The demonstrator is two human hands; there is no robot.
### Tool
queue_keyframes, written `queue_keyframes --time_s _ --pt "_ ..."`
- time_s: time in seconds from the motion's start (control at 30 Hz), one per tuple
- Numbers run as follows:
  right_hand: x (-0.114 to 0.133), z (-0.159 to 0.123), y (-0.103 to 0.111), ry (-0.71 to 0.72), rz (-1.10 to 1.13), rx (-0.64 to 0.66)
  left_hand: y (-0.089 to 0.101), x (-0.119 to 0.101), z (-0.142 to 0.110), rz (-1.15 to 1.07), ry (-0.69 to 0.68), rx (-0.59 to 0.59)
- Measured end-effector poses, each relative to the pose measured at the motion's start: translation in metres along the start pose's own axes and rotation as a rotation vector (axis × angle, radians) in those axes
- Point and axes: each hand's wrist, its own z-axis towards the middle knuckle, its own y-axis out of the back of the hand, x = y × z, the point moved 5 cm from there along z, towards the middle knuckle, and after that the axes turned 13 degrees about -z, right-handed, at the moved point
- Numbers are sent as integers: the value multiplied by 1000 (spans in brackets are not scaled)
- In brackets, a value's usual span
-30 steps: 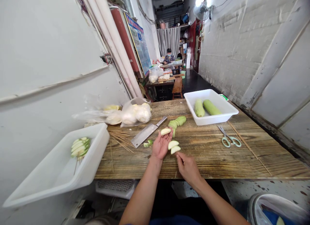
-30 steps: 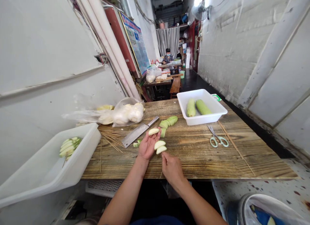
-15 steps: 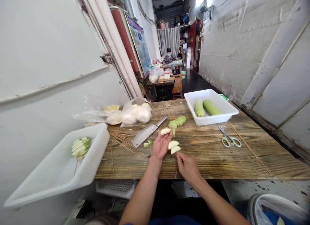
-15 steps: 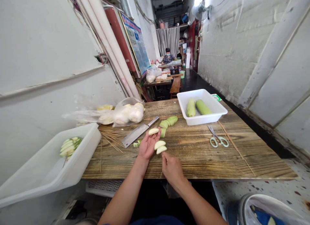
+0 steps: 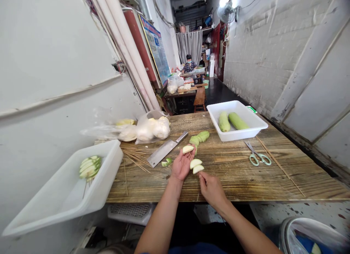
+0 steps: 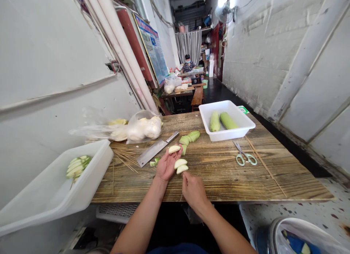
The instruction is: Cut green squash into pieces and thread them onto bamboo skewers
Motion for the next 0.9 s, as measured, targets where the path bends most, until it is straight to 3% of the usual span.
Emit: queue_keyframes --time_s 0.43,0.9 --pt "-1 5 15 -6 -58 79 -8 8 -6 98 59 85" --pt "-2 0 6 14 -97 -77 -15 18 -14 143 91 105"
